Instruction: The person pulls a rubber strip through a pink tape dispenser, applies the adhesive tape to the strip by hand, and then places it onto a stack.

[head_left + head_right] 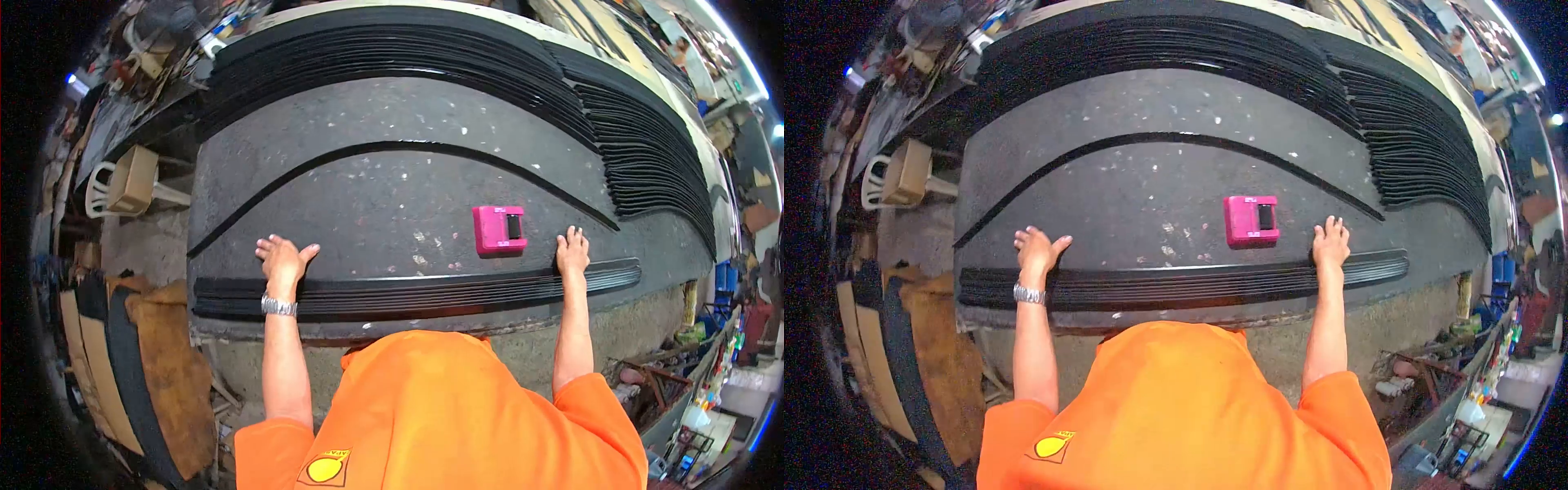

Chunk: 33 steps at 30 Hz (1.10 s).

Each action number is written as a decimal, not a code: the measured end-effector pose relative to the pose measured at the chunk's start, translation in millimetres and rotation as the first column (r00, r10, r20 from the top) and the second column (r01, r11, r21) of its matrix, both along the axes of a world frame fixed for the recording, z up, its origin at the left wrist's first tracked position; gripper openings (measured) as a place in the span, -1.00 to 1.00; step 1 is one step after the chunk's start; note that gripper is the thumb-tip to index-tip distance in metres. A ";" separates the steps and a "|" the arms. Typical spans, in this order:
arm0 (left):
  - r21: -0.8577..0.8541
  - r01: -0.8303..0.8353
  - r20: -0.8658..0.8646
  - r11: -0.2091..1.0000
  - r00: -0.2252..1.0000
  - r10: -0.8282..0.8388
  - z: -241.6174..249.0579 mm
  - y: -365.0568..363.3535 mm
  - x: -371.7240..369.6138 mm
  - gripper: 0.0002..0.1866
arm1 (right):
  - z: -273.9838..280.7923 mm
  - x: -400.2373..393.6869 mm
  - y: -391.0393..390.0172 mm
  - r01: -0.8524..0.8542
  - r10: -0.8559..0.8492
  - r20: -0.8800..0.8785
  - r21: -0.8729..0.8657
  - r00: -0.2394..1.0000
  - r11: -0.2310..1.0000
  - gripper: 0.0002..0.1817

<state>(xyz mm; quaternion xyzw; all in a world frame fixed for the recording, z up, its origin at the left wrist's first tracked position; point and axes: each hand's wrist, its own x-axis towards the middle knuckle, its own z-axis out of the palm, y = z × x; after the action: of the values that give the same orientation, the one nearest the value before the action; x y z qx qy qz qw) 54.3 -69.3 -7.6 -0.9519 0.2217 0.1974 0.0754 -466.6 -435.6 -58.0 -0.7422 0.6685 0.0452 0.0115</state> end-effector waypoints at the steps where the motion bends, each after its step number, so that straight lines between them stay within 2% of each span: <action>1: -0.004 0.002 0.005 1.000 1.000 -0.002 -1.6 0.8 0.2 0.32 | 4.5 1.9 2.0 0.007 -0.007 0.002 0.011 1.000 1.000 -0.36; 10: -0.036 -0.009 0.054 0.999 0.998 0.011 17.7 -2.9 -11.5 0.23 | 8.4 11.5 4.9 0.035 -0.035 0.001 0.037 0.999 0.999 -0.37; 11: -0.018 0.009 0.084 1.000 0.996 -0.008 12.3 -2.1 -9.9 0.21 | 16.6 15.3 8.0 0.046 -0.046 -0.015 0.049 0.999 0.998 -0.36; 12: -0.015 -0.005 0.033 1.000 0.999 0.005 12.5 -2.2 -7.3 0.24 | 24.0 20.2 11.7 0.059 -0.057 -0.030 0.064 0.998 0.996 -0.36; 19: 0.036 0.044 0.061 0.998 0.997 -0.046 -8.7 4.2 5.9 0.24 | 20.9 23.0 14.6 0.109 -0.112 0.080 0.048 0.990 0.993 -0.36; 33: 0.016 0.099 0.065 0.995 0.993 -0.100 -5.3 4.8 4.7 0.21 | 18.7 25.3 18.5 0.118 -0.117 0.115 0.004 0.986 0.993 -0.39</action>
<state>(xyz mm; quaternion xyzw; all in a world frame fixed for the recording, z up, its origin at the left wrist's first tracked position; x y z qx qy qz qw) 59.0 -64.5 -12.9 -0.9452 0.2650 0.1633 0.0984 -441.4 -417.1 -39.3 -0.7029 0.7095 0.0008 0.0515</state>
